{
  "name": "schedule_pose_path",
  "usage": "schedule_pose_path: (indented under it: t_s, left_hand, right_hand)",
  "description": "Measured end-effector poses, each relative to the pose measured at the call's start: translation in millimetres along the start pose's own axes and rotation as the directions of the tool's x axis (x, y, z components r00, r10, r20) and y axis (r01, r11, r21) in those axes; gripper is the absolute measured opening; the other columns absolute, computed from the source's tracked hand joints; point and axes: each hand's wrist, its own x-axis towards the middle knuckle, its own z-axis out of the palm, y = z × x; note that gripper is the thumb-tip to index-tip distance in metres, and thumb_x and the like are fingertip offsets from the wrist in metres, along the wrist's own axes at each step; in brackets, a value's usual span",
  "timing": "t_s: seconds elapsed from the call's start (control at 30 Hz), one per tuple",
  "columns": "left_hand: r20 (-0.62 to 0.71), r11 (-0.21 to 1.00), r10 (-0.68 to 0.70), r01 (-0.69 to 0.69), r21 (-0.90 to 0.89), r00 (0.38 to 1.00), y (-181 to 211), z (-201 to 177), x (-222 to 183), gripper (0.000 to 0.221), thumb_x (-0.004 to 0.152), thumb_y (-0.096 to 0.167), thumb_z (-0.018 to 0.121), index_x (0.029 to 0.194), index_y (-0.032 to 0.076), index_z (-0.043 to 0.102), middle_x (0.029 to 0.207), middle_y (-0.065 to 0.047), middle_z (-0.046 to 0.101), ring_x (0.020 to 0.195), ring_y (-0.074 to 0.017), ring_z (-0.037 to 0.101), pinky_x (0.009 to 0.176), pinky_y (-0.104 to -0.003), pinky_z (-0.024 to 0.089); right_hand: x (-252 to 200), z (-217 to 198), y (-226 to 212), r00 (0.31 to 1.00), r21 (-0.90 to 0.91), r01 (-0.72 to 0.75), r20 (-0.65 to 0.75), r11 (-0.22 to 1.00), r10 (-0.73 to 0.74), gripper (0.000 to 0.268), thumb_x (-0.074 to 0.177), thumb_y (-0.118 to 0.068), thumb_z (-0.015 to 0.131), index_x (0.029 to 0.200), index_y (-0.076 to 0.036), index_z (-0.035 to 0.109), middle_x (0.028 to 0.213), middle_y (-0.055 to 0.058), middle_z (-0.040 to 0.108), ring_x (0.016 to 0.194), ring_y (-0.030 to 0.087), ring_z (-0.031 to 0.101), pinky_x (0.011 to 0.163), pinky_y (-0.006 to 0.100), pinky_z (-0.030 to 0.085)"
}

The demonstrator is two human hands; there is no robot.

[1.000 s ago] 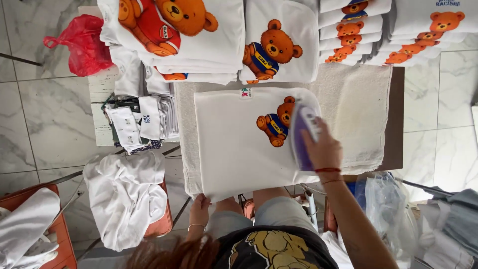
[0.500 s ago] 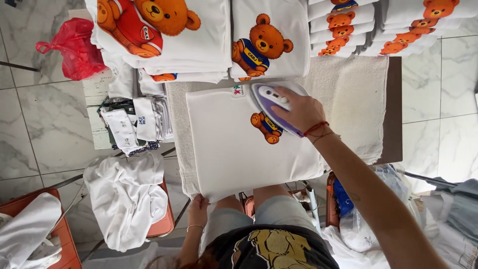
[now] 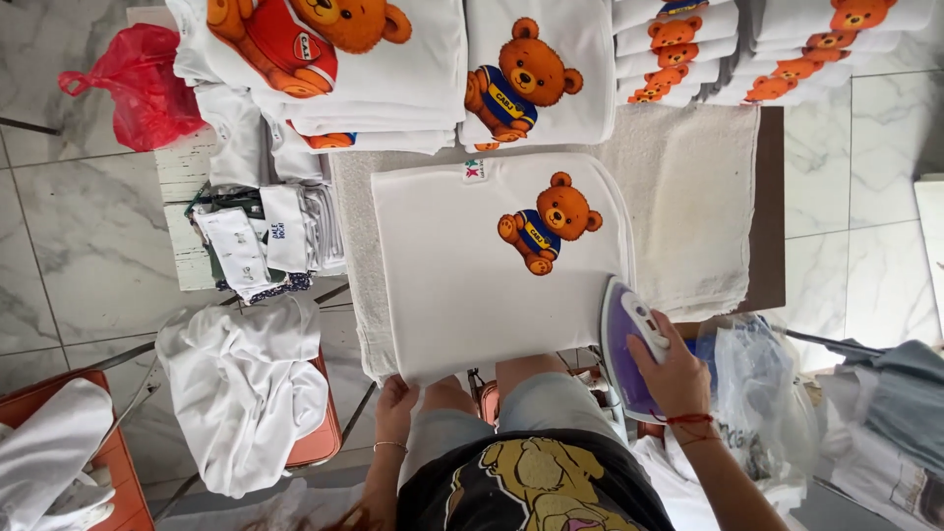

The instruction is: Ironing white garments with bear prints and folding them into neat stacks on a work table.

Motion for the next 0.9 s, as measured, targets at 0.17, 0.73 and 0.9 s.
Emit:
schedule_pose_path:
  t_s: [0.17,0.73,0.9]
  left_hand:
    - [0.089,0.998,0.056,-0.059,0.032,0.994,10.4,-6.2,-5.3,0.031,0.067,0.022,0.073,0.084,0.003,0.056,0.073,-0.011,0.059,0.077,-0.0208,0.056,0.075,-0.036,0.044]
    - [0.452,0.967,0.047,-0.154,0.202,0.891,21.0,-30.5,-5.4,0.034,0.082,0.019,0.056,0.111,0.001,0.052,0.104,-0.019,0.059,0.099,-0.0257,0.053,0.089,-0.042,0.041]
    - [0.394,0.962,0.048,-0.149,0.230,0.918,16.8,-28.4,-3.8,0.031,0.081,0.022,0.060,0.106,0.005,0.056,0.102,-0.014,0.061,0.098,-0.0239,0.055,0.088,-0.039,0.041]
  right_hand:
    - [-10.7,1.3,19.5,0.965,0.170,-0.185,-0.156,0.968,0.212,0.053,0.077,-0.052,0.059,0.121,-0.024,0.053,0.092,0.019,0.061,0.087,0.036,0.057,0.076,0.044,0.045]
    - [-32.9,63.6,35.5,0.854,0.335,0.269,-0.517,0.903,-0.063,0.039,0.078,-0.020,0.062,0.116,-0.013,0.059,0.069,0.023,0.059,0.056,0.035,0.057,0.049,0.044,0.046]
    - [35.9,20.3,90.1,0.900,0.369,0.181,-0.437,0.911,-0.002,0.038,0.086,-0.025,0.059,0.122,-0.012,0.056,0.078,0.019,0.058,0.051,0.029,0.056,0.039,0.034,0.048]
